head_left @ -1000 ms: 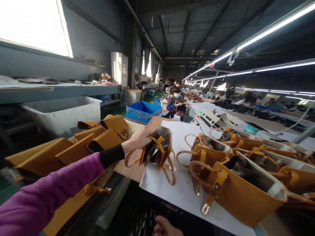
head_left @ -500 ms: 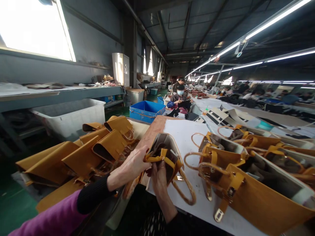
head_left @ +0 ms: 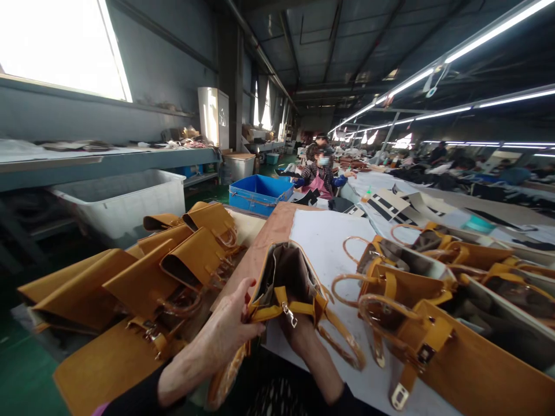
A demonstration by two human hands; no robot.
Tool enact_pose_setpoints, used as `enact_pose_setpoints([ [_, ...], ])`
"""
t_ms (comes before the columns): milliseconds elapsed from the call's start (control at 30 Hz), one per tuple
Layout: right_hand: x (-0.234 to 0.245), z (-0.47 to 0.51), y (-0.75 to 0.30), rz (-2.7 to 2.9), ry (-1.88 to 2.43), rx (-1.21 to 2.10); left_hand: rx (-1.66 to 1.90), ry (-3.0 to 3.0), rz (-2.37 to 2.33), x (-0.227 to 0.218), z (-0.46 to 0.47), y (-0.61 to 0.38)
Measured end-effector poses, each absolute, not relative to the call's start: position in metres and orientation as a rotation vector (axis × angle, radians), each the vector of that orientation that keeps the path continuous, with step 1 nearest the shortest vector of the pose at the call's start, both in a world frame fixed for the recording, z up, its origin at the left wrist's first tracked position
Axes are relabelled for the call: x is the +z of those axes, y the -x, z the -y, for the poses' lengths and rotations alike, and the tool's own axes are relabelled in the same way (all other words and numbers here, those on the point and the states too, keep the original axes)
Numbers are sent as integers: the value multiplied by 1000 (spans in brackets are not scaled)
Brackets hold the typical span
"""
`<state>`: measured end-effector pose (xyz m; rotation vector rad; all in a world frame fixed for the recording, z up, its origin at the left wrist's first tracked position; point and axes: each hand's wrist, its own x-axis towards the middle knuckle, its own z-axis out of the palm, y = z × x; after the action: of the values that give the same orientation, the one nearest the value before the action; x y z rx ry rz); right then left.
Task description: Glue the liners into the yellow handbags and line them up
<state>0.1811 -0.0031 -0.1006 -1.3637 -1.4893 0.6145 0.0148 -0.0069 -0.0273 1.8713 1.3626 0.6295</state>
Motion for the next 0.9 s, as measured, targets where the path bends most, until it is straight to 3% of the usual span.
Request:
enact_pose_setpoints([
  [100,-99,52,-189,1545,1565,635,676,-1731,-1323,-35,14,-18],
  [267,-69,84,-220,1412,1666,-10,700,-1749,-1323,-44,22,-28],
  [333,-55,74,-227,1374,1701,-77,679,-1785,-1343,-45,27,-32],
  [500,-39,42,-228,1418,1955,143,679,-1850,-1441,-36,40,-27],
  [700,-40,35,-233,1523,1969,273,1069,-2330,-1323,14,11,-33],
  [900,-13,44,-257,1641,1553,625,654,-2840,-1157,28,-52,-77],
])
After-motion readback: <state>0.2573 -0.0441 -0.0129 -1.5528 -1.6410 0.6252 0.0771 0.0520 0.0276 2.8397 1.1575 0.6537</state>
